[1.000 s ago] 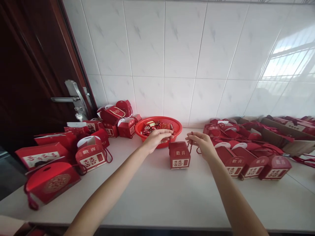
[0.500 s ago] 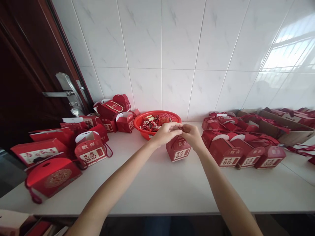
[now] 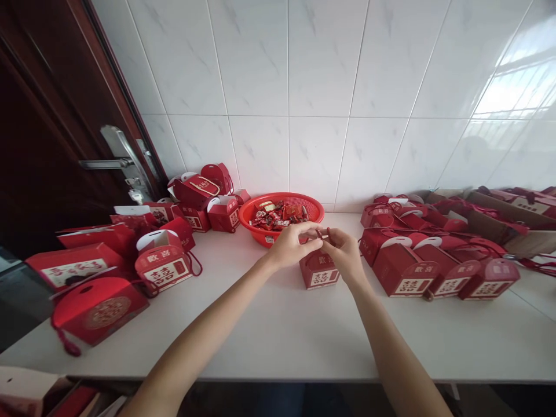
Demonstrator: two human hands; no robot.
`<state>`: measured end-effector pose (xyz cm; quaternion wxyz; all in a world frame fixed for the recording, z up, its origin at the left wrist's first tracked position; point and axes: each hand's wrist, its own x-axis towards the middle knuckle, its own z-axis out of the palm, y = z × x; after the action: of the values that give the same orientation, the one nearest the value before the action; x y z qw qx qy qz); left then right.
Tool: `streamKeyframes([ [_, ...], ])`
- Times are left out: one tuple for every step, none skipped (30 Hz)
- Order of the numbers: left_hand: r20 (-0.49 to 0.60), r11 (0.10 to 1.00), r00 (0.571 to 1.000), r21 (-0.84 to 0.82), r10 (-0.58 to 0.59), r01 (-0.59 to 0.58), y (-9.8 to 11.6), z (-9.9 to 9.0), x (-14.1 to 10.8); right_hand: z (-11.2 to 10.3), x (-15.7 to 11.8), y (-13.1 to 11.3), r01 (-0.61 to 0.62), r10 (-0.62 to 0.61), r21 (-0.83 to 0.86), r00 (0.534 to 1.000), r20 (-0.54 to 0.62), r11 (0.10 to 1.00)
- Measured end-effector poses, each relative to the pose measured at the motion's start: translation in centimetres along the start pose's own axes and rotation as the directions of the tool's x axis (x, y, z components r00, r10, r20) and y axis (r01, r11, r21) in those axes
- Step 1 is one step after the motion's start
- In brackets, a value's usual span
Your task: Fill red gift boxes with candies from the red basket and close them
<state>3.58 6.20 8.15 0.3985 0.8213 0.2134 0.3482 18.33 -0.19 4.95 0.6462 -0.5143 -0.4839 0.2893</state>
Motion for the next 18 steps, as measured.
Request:
streamKeyframes([
  [-0.033, 0.998, 0.999, 0.068, 0.005, -0.003, -0.1, 0.1, -0.2, -0.2, 0.0, -0.3, -0.014, 0.014, -0.002, 1.0, 0.0, 1.0],
  [-0.07, 0.989, 0.998, 0.145, 0.006, 0.004, -0.3, 0.2, -0.3, -0.4, 0.2, -0.5, -0.026, 0.026, -0.008, 1.0, 0.0, 1.0],
  [-0.105, 0.975, 0.994, 0.221, 0.002, 0.021, -0.4, 0.5, -0.6, -0.6, 0.3, -0.8, -0.032, 0.032, -0.025, 0.999, 0.005, 0.999],
  [-0.127, 0.958, 0.992, 0.284, -0.004, 0.04, -0.6, 0.8, -0.8, -0.7, 0.5, -1.0, -0.032, 0.033, -0.06, 0.999, 0.018, 0.998],
  [-0.137, 0.942, 0.991, 0.33, -0.013, 0.058, -0.8, 1.3, -1.0, -0.8, 0.7, -1.2, -0.028, 0.033, -0.116, 0.999, 0.041, 0.993],
  [-0.133, 0.93, 0.991, 0.359, -0.029, 0.075, -0.9, 1.7, -1.3, -0.8, 0.9, -1.5, -0.02, 0.034, -0.18, 0.997, 0.071, 0.984],
  [-0.116, 0.925, 0.992, 0.37, -0.049, 0.089, -1.1, 2.2, -1.5, -0.8, 1.1, -1.7, -0.011, 0.037, -0.243, 0.994, 0.103, 0.97],
  [-0.097, 0.923, 0.993, 0.371, -0.071, 0.102, -1.2, 2.7, -1.7, -0.7, 1.3, -1.9, -0.001, 0.043, -0.302, 0.991, 0.13, 0.953],
  [-0.078, 0.925, 0.993, 0.363, -0.088, 0.111, -1.2, 3.1, -1.8, -0.7, 1.4, -2.1, 0.006, 0.051, -0.352, 0.987, 0.152, 0.936],
  [-0.06, 0.93, 0.993, 0.349, -0.098, 0.113, -1.3, 3.4, -1.9, -0.7, 1.6, -2.3, 0.007, 0.063, -0.387, 0.984, 0.168, 0.922],
  [-0.049, 0.937, 0.993, 0.329, -0.104, 0.114, -1.3, 3.5, -1.9, -0.7, 1.9, -2.5, 0.006, 0.075, -0.411, 0.981, 0.181, 0.912],
  [-0.041, 0.946, 0.994, 0.306, -0.104, 0.112, -1.4, 3.6, -1.9, -0.8, 2.1, -2.7, 0.005, 0.087, -0.429, 0.977, 0.194, 0.904],
  [-0.035, 0.953, 0.994, 0.283, -0.103, 0.109, -1.4, 3.6, -1.8, -0.8, 2.3, -2.9, 0.003, 0.1, -0.447, 0.973, 0.206, 0.894],
  [-0.025, 0.959, 0.994, 0.262, -0.105, 0.108, -1.4, 3.5, -1.6, -0.8, 2.6, -3.1, -0.001, 0.114, -0.461, 0.97, 0.217, 0.887],
  [-0.006, 0.965, 0.994, 0.24, -0.108, 0.106, -1.4, 3.3, -1.5, -0.9, 2.9, -3.3, -0.005, 0.126, -0.47, 0.966, 0.225, 0.883],
  [0.023, 0.971, 0.994, 0.215, -0.111, 0.103, -1.5, 3.1, -1.4, -0.9, 3.2, -3.5, -0.01, 0.137, -0.475, 0.963, 0.233, 0.88],
  [0.053, 0.977, 0.992, 0.189, -0.11, 0.098, -1.5, 3.0, -1.4, -1.0, 3.4, -3.6, -0.016, 0.146, -0.474, 0.96, 0.239, 0.88],
  [0.081, 0.982, 0.991, 0.163, -0.107, 0.093, -1.6, 2.8, -1.3, -1.0, 3.6, -3.8, -0.023, 0.153, -0.467, 0.958, 0.244, 0.884],
])
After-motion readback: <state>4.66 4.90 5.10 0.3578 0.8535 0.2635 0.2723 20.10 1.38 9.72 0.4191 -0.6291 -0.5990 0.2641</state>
